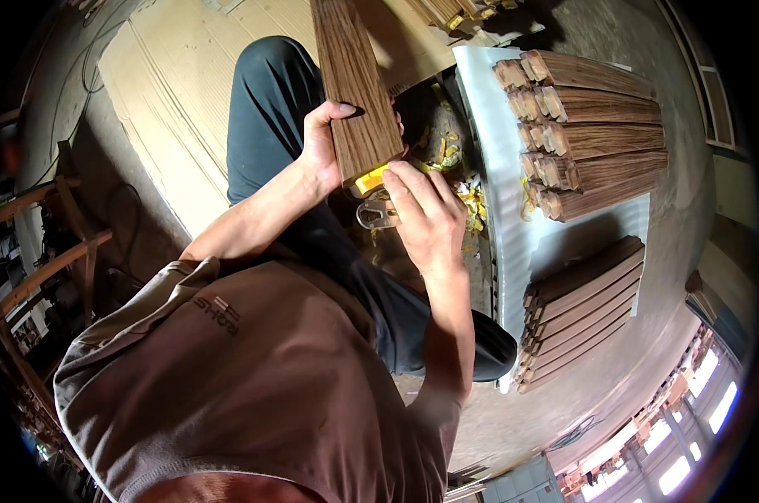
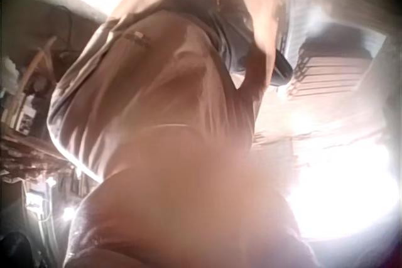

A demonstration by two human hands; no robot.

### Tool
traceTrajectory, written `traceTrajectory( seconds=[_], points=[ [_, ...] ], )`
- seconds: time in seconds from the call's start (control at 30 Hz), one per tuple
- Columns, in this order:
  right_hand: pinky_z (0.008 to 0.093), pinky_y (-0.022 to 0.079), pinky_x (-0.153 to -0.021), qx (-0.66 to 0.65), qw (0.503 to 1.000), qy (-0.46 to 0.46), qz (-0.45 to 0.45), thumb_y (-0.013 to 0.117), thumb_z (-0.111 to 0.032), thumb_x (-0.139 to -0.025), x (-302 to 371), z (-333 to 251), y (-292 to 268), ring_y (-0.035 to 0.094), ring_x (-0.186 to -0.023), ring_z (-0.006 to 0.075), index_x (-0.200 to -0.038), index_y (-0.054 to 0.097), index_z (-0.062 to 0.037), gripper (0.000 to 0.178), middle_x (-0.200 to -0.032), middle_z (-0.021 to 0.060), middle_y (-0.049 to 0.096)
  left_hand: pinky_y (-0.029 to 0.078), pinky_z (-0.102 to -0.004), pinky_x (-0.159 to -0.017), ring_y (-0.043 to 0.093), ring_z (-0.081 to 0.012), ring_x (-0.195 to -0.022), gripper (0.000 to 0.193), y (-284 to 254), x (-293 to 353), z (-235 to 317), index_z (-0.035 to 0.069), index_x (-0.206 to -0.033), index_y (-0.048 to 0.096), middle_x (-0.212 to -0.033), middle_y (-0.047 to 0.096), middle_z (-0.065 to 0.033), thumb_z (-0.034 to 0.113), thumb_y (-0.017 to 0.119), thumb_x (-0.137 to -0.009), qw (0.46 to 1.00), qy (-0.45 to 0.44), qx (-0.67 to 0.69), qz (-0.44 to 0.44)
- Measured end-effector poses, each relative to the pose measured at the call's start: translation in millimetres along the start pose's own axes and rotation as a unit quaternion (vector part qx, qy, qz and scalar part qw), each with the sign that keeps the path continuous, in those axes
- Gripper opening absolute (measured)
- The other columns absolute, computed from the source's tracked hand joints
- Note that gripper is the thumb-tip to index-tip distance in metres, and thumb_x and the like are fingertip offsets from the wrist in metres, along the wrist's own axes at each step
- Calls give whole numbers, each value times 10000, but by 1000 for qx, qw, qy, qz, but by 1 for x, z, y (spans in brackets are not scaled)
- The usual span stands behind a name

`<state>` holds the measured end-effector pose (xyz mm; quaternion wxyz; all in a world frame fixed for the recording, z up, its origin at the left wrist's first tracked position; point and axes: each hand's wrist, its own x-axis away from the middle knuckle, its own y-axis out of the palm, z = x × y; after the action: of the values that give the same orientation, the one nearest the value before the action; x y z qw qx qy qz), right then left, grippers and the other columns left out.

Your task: The person sits on the floor and uses a carving knife to shape the ends of long, thin wooden pieces. They hold each piece in their left hand and carefully carve the wood with the knife in their right hand, creating shavings. After finishing a piece, they place it on a nearby stack of similar wooden items.

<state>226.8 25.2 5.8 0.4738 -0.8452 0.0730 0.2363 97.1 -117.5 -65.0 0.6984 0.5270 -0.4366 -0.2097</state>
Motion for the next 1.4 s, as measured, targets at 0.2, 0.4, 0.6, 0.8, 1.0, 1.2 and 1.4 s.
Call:
traceTrajectory(
  seconds=[0.2, 0.4, 0.6, 0.8, 1.0, 1.2, 1.4],
  points=[
    [369, 539, -634, 105, 989, -102, -11, 641, -85, -863, 4, 9, 8, 645, -774, 261, -1042, 665, 20, 209, -1055, 134, 677, 490, -568, -1008, 624, -356, -1084, 587, 3, 3, -2, 6, -1266, 557, -1148, 640, -202, 278, 612, -749, 1000, 7, -2, 3],
    [371, 558, -641, 68, 991, 56, 102, 645, 15, -809, -1, 6, 33, 666, -759, 278, -971, 629, 4, 163, -1039, 127, 669, 489, -566, -1005, 620, -359, -1095, 604, -1, 0, -3, -2, -1270, 549, -1158, 635, -209, 273, 619, -737, 1000, 10, -8, 4],
    [290, 520, -635, -165, 848, 484, 141, 591, -30, -956, -3, 13, 16, 683, -716, 142, -1005, 698, -1, 122, -861, 99, 732, 488, -562, -1007, 614, -369, -1117, 641, -3, 3, 0, -9, -1292, 533, -1183, 624, -231, 276, 619, -724, 1000, 12, 5, -6],
    [341, 565, -727, -98, 921, 367, 88, 623, 76, -847, 13, -5, 11, 721, -792, 287, -990, 722, 4, 188, -908, 142, 735, 463, -570, -1035, 605, -363, -1127, 643, -1, 0, -4, -5, -1295, 535, -1183, 620, -218, 275, 627, -722, 1000, 0, 4, 1],
    [410, 498, -591, 175, 928, 317, 86, 660, 33, -751, 35, 2, -8, 661, -701, 336, -796, 662, -18, 68, -787, 134, 685, 463, -569, -1035, 606, -356, -1118, 628, 0, 0, -4, -1, -1285, 538, -1174, 623, -204, 267, 630, -725, 1000, -3, 3, 3],
    [424, 508, -647, 213, 936, 275, 51, 673, -246, -945, 41, -8, -19, 620, -666, 358, -922, 709, -11, 239, -867, 165, 673, 467, -570, -1031, 607, -356, -1112, 626, 0, -3, -7, 2, -1287, 534, -1168, 623, -204, 269, 632, -729, 1000, -6, -3, 0],
    [389, 542, -817, 106, 937, 323, 80, 592, -299, -1017, 53, -33, -27, 675, -902, 337, -1083, 733, -8, 330, -1092, 136, 685, 472, -580, -1023, 607, -358, -1109, 620, 3, -3, -5, 1, -1283, 540, -1172, 622, -207, 275, 635, -735, 1000, -13, -8, 7]
  ],
)
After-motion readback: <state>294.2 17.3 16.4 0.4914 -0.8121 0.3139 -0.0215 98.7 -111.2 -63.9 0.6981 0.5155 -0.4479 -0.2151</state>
